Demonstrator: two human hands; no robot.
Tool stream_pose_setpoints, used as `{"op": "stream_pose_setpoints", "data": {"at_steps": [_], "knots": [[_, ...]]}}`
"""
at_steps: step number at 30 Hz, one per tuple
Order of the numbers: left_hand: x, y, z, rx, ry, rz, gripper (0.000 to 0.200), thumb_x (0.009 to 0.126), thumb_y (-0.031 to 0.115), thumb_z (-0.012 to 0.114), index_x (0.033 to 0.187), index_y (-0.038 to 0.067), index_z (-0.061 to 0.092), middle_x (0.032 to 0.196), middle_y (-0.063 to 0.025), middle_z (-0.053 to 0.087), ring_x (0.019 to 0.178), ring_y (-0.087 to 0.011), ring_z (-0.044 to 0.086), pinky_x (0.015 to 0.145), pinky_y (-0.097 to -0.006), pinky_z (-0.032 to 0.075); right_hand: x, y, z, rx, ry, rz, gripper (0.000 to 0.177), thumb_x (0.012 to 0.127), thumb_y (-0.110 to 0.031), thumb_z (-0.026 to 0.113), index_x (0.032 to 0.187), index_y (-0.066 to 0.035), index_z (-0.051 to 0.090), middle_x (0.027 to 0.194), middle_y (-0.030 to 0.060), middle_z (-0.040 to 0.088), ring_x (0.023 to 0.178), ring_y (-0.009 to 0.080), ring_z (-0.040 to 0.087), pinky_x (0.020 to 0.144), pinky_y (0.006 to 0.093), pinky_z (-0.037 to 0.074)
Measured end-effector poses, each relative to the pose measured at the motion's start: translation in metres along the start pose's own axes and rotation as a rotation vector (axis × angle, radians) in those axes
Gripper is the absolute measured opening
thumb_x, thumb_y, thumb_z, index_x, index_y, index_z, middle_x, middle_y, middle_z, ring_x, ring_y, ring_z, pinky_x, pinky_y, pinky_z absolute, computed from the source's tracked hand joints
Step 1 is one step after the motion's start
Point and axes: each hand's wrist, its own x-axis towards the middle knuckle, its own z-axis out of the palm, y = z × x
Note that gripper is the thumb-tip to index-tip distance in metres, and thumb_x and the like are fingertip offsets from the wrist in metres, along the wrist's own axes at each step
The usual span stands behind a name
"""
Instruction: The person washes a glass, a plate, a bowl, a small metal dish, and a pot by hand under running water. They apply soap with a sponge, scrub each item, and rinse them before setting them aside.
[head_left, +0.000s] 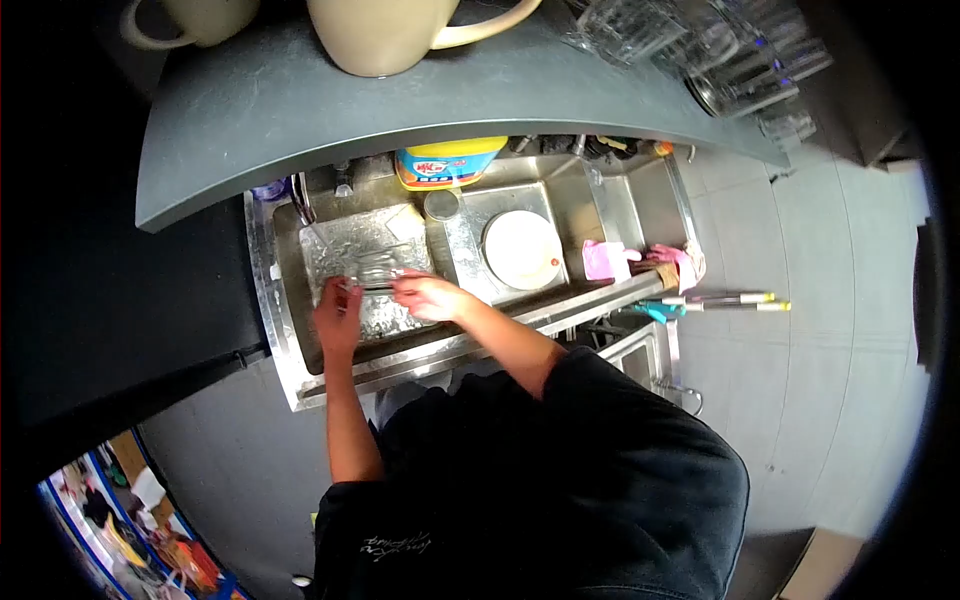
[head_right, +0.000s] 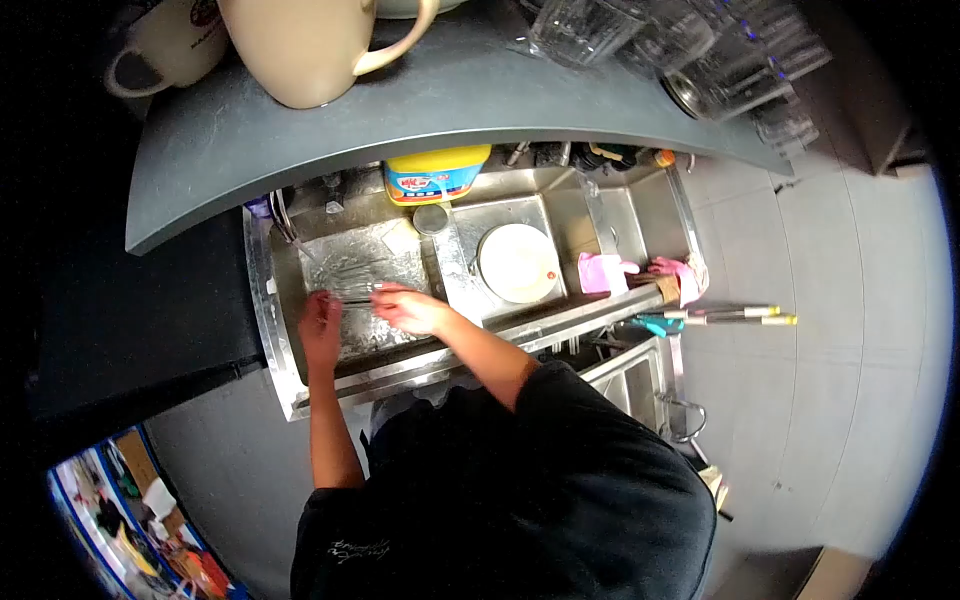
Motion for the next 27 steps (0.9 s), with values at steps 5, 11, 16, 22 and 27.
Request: {"op": "stream_pose_setpoints", "data": {"at_steps": [5, 11, 16, 22, 27], "knots": [[-0.045, -0.097, 0.058, 0.370, -0.166, -0.263, 0.028, 0.093, 0.034, 0.060, 0.099, 0.007, 0.061, 0.082, -0.0123, 0.069, 0.074, -0.0291, 0.068, 0.065, -0.0415, 0.053, -0.102, -0.057, -0.102, -0.218, 0.272, -0.225, 0.016, 0.091, -0.011, 0.063, 0.106, -0.011, 0.059, 0.086, 0.0060, 0.066, 0.073, 0.0132, 0.063, 0.054, 0.0235, 0.047], [-0.060, -0.150, 0.135, 0.564, -0.441, -0.407, 0.055, 0.074, 0.034, 0.078, 0.118, 0.010, 0.054, 0.108, -0.0203, 0.066, 0.105, -0.0389, 0.062, 0.086, -0.0480, 0.052, -0.113, -0.138, -0.197, -0.722, 0.828, -0.273, 0.005, 0.096, -0.010, 0.052, 0.093, -0.007, 0.050, 0.078, 0.0115, 0.066, 0.058, 0.0126, 0.058, 0.047, 0.0237, 0.046], [-0.056, -0.218, 0.192, 0.765, -0.931, -0.571, 0.093, 0.080, 0.029, 0.075, 0.154, 0.020, 0.020, 0.157, -0.0224, 0.019, 0.127, -0.0424, 0.049, 0.090, -0.0493, 0.051, -0.022, -0.168, -0.276, -0.735, 1.014, -0.190, 0.012, 0.096, -0.007, 0.046, 0.108, -0.007, 0.049, 0.075, 0.0146, 0.065, 0.056, 0.0182, 0.060, 0.048, 0.0285, 0.049], [-0.055, -0.276, 0.247, 0.650, -0.579, -0.658, 0.089, 0.090, 0.067, 0.046, 0.149, 0.004, 0.026, 0.103, -0.0205, 0.068, 0.085, -0.0329, 0.068, 0.069, -0.0424, 0.055, 0.038, -0.218, -0.341, -2.074, 0.808, 0.007, 0.014, 0.091, -0.015, 0.052, 0.086, -0.005, 0.061, 0.078, 0.0135, 0.065, 0.055, 0.0240, 0.060, 0.051, 0.0379, 0.051], [-0.062, -0.278, 0.250, 0.878, -0.780, -0.362, 0.063, 0.088, 0.022, 0.069, 0.143, 0.023, 0.039, 0.131, -0.0181, 0.052, 0.111, -0.0330, 0.062, 0.087, -0.0425, 0.054, 0.060, -0.169, -0.310, -0.796, 0.986, -0.044, 0.012, 0.095, -0.008, 0.044, 0.100, -0.004, 0.054, 0.088, 0.0124, 0.066, 0.070, 0.0214, 0.064, 0.058, 0.0333, 0.057]]}}
